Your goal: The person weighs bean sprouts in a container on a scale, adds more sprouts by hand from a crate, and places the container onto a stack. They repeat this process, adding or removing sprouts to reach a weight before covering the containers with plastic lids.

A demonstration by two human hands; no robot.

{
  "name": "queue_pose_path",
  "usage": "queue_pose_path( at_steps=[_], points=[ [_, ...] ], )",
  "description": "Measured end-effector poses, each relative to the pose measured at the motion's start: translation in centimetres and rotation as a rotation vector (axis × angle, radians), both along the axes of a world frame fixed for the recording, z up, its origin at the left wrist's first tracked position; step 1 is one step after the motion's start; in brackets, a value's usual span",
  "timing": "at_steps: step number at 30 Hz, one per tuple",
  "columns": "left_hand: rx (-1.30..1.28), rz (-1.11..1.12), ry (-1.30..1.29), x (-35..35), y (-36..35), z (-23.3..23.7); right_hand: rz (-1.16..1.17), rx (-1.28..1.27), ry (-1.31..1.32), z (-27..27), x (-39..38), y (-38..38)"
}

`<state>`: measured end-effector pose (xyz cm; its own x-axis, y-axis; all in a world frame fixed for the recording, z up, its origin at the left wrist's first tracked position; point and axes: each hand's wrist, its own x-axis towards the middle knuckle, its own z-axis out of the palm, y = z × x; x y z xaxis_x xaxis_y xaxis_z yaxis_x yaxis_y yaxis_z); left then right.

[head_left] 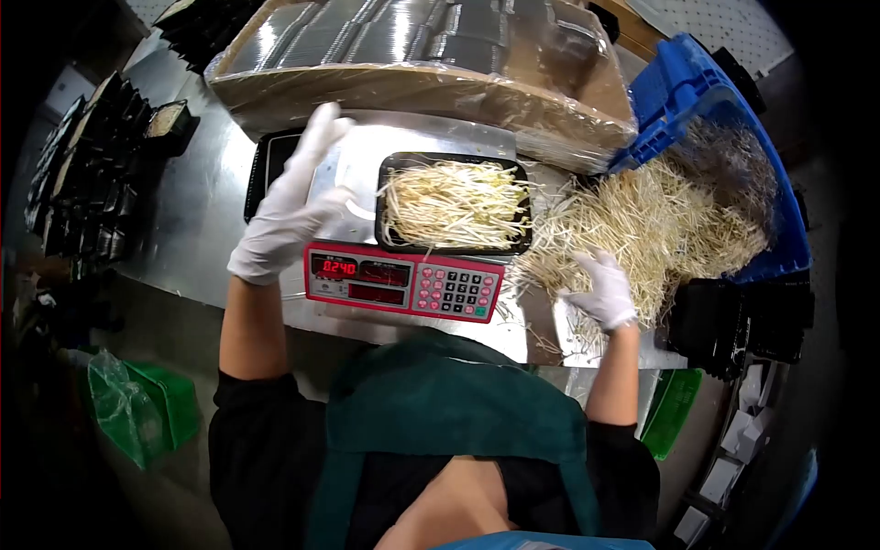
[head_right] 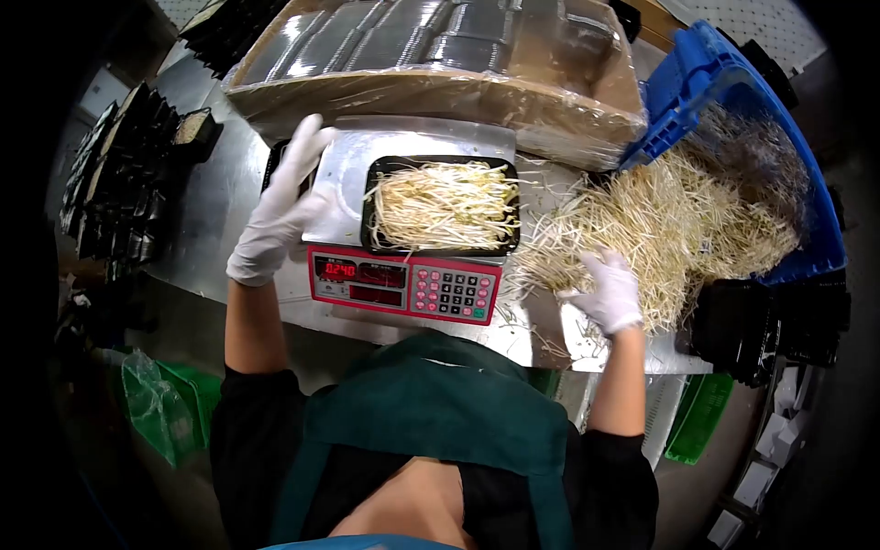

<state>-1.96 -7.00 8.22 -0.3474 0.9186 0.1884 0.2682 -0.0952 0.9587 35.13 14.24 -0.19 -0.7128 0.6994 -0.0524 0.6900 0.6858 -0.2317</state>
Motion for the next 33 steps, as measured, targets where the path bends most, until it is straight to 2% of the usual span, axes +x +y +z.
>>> queue_pose_path(
  at_steps=[2, 3, 4, 5, 6, 7, 8, 9, 10, 12, 13, 14, 16, 17, 19, 20, 22, 24, 26, 27, 28, 29, 30, 31, 32, 33],
  points=[
    [0.024, 0.229, -0.164, -2.7, -2.0, -2.7, 0.053, 0.035, 0.186, 0.1, 2.6, 0.9],
    [0.02, 0.232, -0.18, -3.3, -2.5, -3.8, -0.075, 0.041, 0.136, -0.3, 2.2, 1.0],
    [0.012, 0.235, -0.196, -3.7, -2.8, -4.9, -0.223, -0.288, 0.711, -3.0, 2.4, 0.7],
    [-0.028, 0.247, -0.173, -3.3, -1.9, -6.1, -0.199, -0.312, 0.701, -2.9, 0.7, 0.5],
    [-0.082, 0.2, -0.163, -1.4, -0.6, -4.9, -0.107, -0.434, 0.877, -1.2, -2.6, 0.0],
    [-0.092, 0.15, -0.25, -0.1, 0.8, -6.3, -0.021, -0.547, 1.057, 0.8, -6.2, -0.5],
    [0.013, 0.143, 0.208, 1.1, 2.9, -6.0, 0.063, -0.648, 1.238, 2.0, -9.1, -0.7],
    [0.086, 0.069, 0.417, 2.7, 4.1, -4.4, 0.085, -0.737, 1.235, 2.5, -11.5, -0.2],
    [0.046, 0.04, 0.545, 4.0, 5.5, -4.7, 0.106, -0.818, 1.231, 3.0, -13.3, 0.3],
    [-0.03, 0.012, 0.782, 5.6, 6.7, -4.7, 0.348, -0.343, 0.775, 3.5, -15.9, 0.1],
    [-0.014, 0.039, 0.885, 6.0, 6.7, -5.1, 0.334, -0.081, 0.347, 3.8, -16.0, -0.7],
    [-0.021, 0.06, 0.965, 6.6, 6.7, -4.7, 0.308, 0.071, 0.357, 3.7, -16.2, -2.8],
    [-0.014, 0.039, 0.89, 7.3, 7.2, -4.8, 0.249, 0.115, 0.441, 2.3, -16.3, -4.9],
    [-0.057, -0.001, 0.986, 7.3, 7.1, -4.6, 0.256, 0.037, 0.381, 2.4, -16.1, -5.2],
    [-0.141, -0.029, 0.974, 7.5, 7.0, -4.0, 0.319, -0.143, 0.169, 3.6, -16.5, -3.8],
    [-0.197, -0.063, 0.963, 7.4, 7.1, -3.6, 0.427, 0.053, 0.174, 2.7, -16.4, -2.6],
    [-0.183, -0.089, 0.941, 7.1, 7.1, -3.2, 0.476, -0.173, -0.105, 9.0, -17.5, -2.3],
    [-0.17, -0.079, 0.938, 6.7, 6.8, -2.8, 0.596, -0.065, 0.167, 9.7, -17.1, -0.8],
    [-0.201, -0.096, 1.005, 6.3, 6.2, -3.1, 0.479, -0.062, 0.072, 12.7, -17.8, 1.7],
    [-0.232, -0.105, 0.977, 6.4, 6.2, -3.0, 0.338, 0.043, 0.15, 12.2, -18.8, 3.3],
    [-0.264, -0.115, 0.947, 6.4, 6.2, -2.9, 0.205, -0.19, 0.023, 14.4, -21.0, 5.4],
    [-0.293, -0.133, 0.911, 6.4, 6.3, -3.0, 0.07, -0.065, 0.06, 13.5, -23.0, 8.0],
    [-0.299, -0.137, 0.908, 6.4, 6.4, -3.0, 0.07, 0.143, 0.06, 11.6, -24.8, 11.3],
    [-0.3, -0.138, 0.868, 6.4, 6.4, -2.8, 0.052, -0.09, -0.066, 11.1, -26.2, 13.4],
    [-0.303, -0.139, 0.83, 6.3, 6.5, -2.7, -0.05, -0.433, -0.033, 8.4, -27.5, 15.8],
    [-0.328, -0.154, 0.811, 6.2, 6.6, -2.6, 0.056, -0.303, 0.054, 8.0, -27.6, 16.3]
  ],
)
